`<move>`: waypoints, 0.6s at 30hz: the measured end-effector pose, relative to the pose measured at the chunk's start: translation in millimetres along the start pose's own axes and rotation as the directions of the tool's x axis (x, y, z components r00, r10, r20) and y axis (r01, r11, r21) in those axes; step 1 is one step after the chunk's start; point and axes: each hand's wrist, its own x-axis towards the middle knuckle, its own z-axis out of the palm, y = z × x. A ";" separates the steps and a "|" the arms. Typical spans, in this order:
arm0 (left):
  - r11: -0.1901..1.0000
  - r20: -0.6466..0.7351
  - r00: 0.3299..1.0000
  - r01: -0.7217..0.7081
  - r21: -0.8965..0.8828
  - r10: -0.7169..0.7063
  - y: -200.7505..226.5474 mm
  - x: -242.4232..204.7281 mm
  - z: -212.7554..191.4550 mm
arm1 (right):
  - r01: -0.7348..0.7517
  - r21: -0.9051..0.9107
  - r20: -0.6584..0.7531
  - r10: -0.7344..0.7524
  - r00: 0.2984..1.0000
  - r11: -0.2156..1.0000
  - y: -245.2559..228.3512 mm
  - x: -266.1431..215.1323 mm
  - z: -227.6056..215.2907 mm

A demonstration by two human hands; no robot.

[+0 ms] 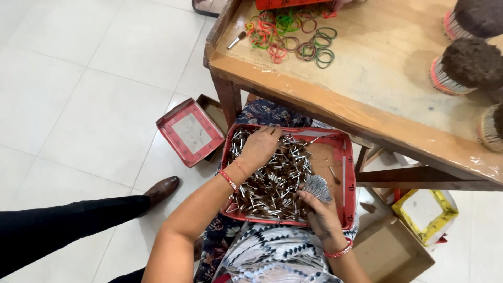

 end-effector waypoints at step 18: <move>0.835 0.051 0.987 0.157 -0.527 -0.153 106.1 -42.2 -83.4 | -0.067 0.292 -0.050 0.085 0.995 0.954 12.4 35.2 18.9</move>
